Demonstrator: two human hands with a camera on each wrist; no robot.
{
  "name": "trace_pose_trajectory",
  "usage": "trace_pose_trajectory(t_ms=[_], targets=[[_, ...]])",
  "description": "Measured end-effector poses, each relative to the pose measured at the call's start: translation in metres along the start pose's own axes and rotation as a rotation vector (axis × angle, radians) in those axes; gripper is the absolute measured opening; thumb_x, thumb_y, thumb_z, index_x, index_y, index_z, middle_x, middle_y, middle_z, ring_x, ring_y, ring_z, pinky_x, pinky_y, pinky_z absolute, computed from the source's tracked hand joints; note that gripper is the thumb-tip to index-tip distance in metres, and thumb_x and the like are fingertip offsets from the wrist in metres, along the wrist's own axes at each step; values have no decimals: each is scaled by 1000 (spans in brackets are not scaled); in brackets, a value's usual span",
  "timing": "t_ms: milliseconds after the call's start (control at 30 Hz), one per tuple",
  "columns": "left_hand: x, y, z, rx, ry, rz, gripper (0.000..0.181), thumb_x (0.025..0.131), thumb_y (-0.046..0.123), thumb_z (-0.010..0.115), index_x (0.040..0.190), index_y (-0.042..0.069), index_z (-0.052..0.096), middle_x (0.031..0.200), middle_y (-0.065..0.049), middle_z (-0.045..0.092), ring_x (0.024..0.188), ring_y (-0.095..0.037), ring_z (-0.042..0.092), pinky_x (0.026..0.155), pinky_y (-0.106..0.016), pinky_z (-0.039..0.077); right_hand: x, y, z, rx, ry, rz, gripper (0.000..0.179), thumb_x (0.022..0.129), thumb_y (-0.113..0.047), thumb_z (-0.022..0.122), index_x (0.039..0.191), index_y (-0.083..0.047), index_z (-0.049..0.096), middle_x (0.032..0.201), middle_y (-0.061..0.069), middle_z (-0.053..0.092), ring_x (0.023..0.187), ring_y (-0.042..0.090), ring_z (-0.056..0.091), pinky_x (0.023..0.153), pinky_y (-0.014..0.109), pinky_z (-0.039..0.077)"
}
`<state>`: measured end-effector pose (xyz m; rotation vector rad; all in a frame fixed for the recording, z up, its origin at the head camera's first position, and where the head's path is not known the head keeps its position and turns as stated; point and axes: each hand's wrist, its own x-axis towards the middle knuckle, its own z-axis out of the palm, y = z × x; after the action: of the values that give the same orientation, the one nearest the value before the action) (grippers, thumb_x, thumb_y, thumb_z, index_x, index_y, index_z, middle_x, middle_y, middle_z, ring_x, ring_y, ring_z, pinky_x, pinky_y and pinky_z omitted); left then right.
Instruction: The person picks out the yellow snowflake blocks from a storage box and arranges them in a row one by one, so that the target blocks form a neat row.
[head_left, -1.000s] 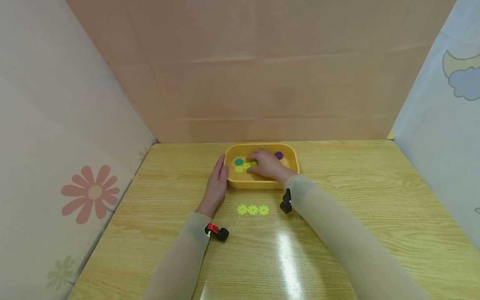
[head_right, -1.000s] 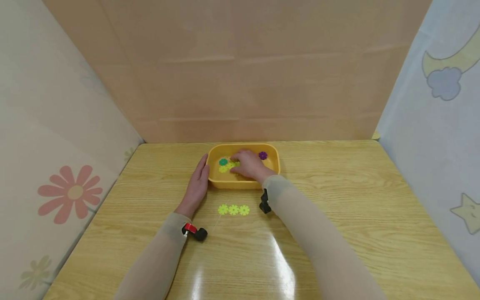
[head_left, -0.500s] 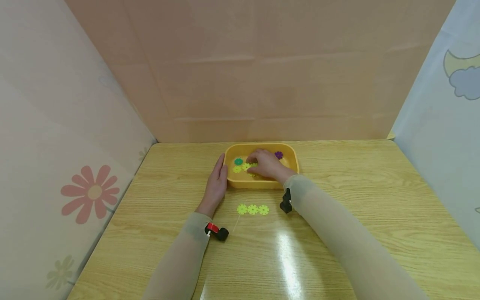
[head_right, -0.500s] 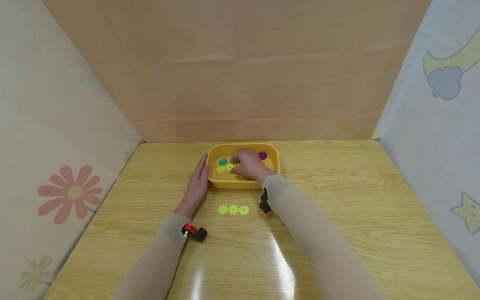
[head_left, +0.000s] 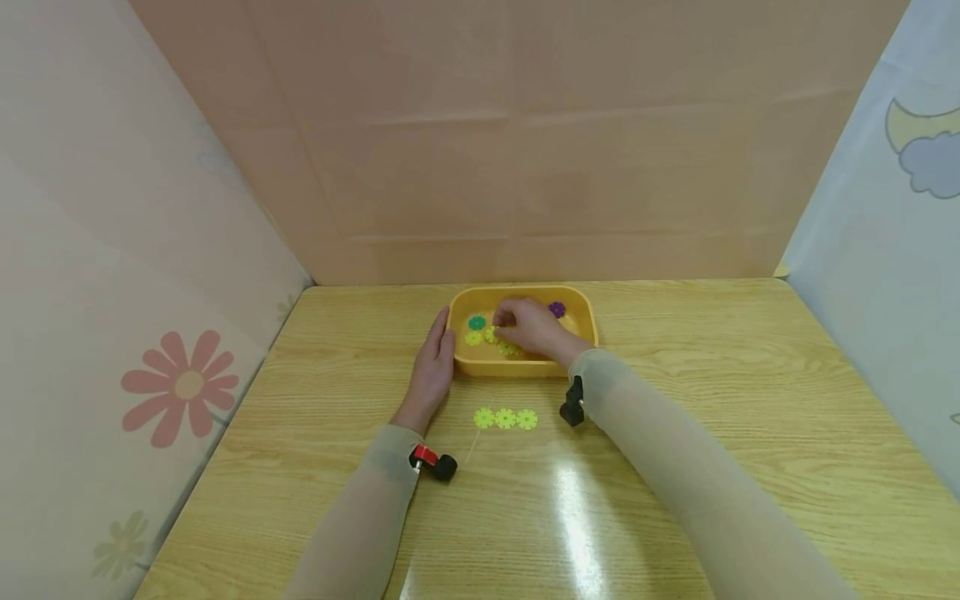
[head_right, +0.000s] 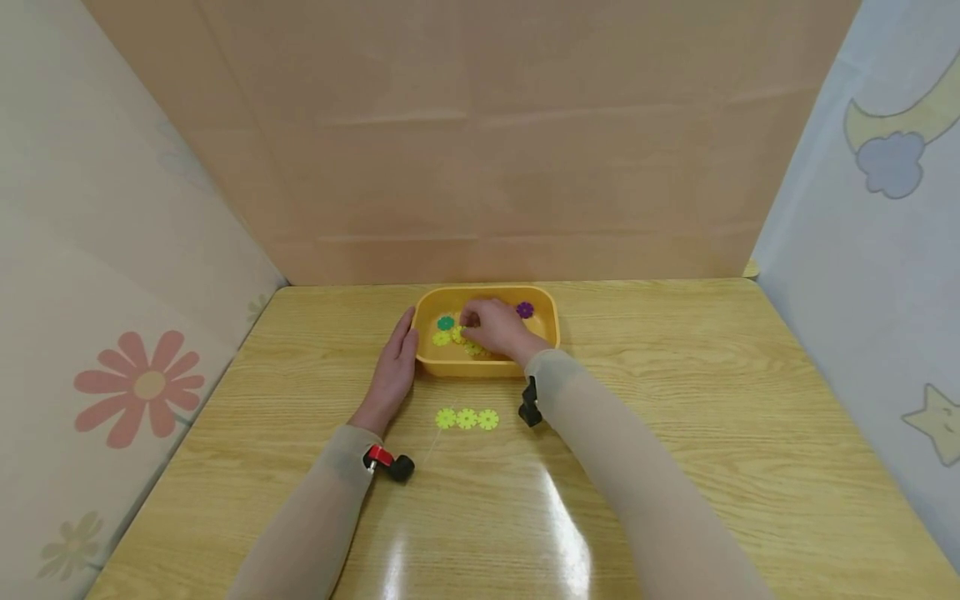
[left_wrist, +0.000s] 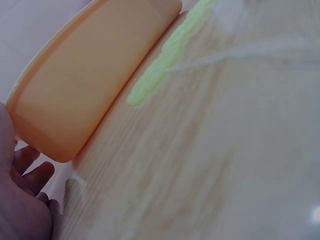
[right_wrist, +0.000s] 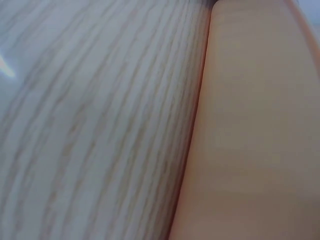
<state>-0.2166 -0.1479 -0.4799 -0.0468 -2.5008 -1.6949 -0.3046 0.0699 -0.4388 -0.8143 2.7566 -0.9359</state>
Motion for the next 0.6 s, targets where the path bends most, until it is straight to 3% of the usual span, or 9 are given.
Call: trace_pose_trajectory(t_ms=[600], targets=[[-1, 1, -1, -7, -3, -7, 60, 122, 41, 33, 179, 23, 23, 181, -1, 27, 167, -25, 23, 135, -50, 22, -2, -2, -4, 108, 31, 4, 5, 106, -15, 77, 107, -10, 78, 102, 3, 74, 91, 23, 61, 83, 39, 51]])
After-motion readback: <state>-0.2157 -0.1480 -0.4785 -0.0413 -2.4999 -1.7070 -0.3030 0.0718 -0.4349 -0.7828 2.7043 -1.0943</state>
